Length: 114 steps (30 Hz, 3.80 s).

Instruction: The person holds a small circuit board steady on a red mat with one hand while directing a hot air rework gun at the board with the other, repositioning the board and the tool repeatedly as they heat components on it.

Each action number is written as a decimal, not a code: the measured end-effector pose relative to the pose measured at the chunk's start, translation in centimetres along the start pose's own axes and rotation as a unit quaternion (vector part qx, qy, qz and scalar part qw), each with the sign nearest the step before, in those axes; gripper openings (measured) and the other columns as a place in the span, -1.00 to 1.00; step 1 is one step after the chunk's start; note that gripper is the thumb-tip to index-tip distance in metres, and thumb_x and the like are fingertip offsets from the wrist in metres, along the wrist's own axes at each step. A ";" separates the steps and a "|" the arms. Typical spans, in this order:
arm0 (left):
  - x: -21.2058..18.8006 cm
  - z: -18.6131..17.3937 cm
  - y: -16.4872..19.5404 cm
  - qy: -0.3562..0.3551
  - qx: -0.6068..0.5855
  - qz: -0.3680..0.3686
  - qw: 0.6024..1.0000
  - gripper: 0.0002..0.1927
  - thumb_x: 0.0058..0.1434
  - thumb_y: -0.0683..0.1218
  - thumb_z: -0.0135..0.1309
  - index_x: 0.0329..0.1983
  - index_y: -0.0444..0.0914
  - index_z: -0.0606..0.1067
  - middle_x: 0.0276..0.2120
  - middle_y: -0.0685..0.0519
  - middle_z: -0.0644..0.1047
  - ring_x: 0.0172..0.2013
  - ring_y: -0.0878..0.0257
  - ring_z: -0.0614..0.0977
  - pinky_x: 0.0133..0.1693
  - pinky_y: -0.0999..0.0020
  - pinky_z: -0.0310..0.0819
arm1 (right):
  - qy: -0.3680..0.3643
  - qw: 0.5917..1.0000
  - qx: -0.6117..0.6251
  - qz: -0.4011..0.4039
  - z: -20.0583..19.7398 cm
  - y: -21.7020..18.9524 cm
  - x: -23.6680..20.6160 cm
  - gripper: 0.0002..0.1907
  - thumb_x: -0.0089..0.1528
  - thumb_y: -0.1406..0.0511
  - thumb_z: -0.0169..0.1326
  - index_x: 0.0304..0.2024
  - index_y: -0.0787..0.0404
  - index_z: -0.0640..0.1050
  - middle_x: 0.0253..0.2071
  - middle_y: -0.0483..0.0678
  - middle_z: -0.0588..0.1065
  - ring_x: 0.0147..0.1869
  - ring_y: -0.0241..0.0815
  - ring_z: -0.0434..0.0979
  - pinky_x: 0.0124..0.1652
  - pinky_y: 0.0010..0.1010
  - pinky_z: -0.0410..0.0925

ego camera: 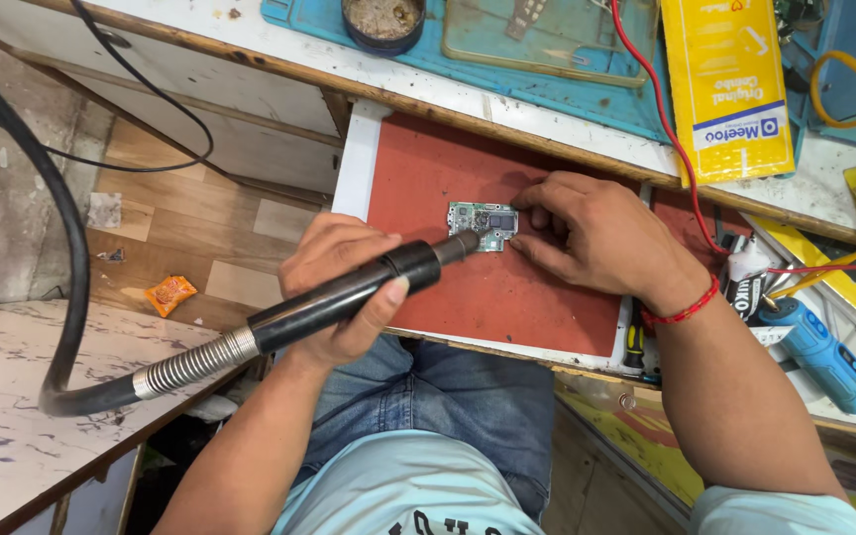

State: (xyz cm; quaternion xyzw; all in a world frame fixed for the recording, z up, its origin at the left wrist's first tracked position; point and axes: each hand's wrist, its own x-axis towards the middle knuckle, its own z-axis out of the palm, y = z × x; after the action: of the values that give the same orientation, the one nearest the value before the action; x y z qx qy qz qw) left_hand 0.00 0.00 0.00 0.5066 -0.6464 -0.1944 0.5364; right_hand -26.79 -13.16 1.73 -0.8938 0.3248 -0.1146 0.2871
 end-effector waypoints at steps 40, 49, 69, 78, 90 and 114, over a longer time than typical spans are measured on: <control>0.3 0.5 3.0 0.023 0.023 -0.026 0.999 -0.63 0.23 0.03 0.20 -0.07 -0.35 0.59 -0.25 -0.06 0.64 -0.12 0.06 0.64 0.07 0.17 0.50 | -0.003 1.000 -0.011 -0.017 -1.9 -1.2 -0.6 -0.65 0.11 0.26 0.28 -0.09 0.25 0.60 -0.31 0.02 0.54 -0.30 -0.02 0.59 -0.30 -0.23 0.45; -0.1 0.1 2.5 0.021 0.016 -0.030 0.999 -0.64 0.25 0.03 0.19 -0.08 -0.36 0.59 -0.22 -0.09 0.63 -0.09 0.03 0.63 0.04 0.17 0.53 | 0.003 0.999 -0.015 -0.041 -1.2 -1.1 -0.4 -0.66 0.12 0.25 0.27 -0.09 0.25 0.60 -0.27 0.04 0.55 -0.28 0.02 0.59 -0.28 -0.20 0.45; 10.5 5.0 12.7 0.000 0.022 -0.020 1.000 -0.64 0.24 0.01 0.21 -0.05 -0.35 0.59 -0.22 -0.08 0.64 -0.10 0.04 0.65 0.09 0.17 0.50 | -0.019 1.000 -0.018 -0.014 -17.0 -0.6 -2.1 -0.61 0.09 0.22 0.32 -0.07 0.20 0.61 -0.32 -0.03 0.55 -0.32 -0.05 0.60 -0.35 -0.25 0.44; 15.7 7.4 17.5 0.006 0.012 -0.050 0.999 -0.62 0.24 0.02 0.23 -0.04 -0.36 0.59 -0.17 -0.10 0.63 -0.06 0.02 0.63 0.09 0.18 0.52 | -0.009 0.999 -0.040 -0.033 -23.9 0.4 -2.9 -0.63 0.10 0.21 0.33 -0.08 0.20 0.62 -0.31 -0.03 0.55 -0.32 -0.04 0.58 -0.34 -0.25 0.44; 16.6 8.0 19.5 -0.017 0.013 -0.019 1.000 -0.63 0.26 0.02 0.22 -0.04 -0.37 0.59 -0.19 -0.10 0.62 -0.09 0.03 0.61 0.02 0.23 0.52 | -0.001 0.999 -0.029 -0.036 -26.4 0.8 -4.0 -0.65 0.12 0.23 0.32 -0.08 0.21 0.61 -0.33 -0.04 0.54 -0.31 -0.06 0.58 -0.32 -0.27 0.43; 19.1 8.7 20.6 0.012 0.020 -0.028 0.999 -0.66 0.22 -0.01 0.20 -0.08 -0.35 0.60 -0.20 -0.08 0.64 -0.10 0.01 0.63 0.06 0.16 0.51 | 0.012 0.998 -0.032 -0.060 -28.5 0.6 -2.8 -0.62 0.06 0.24 0.32 -0.09 0.21 0.61 -0.29 0.00 0.55 -0.28 0.00 0.59 -0.29 -0.22 0.45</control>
State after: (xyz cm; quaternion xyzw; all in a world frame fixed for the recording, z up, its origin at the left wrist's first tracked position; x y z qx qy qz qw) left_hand -15.26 -10.57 22.78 0.5377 -0.6291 -0.1903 0.5282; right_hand -40.43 -24.24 24.37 -0.9189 0.2775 -0.1319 0.2475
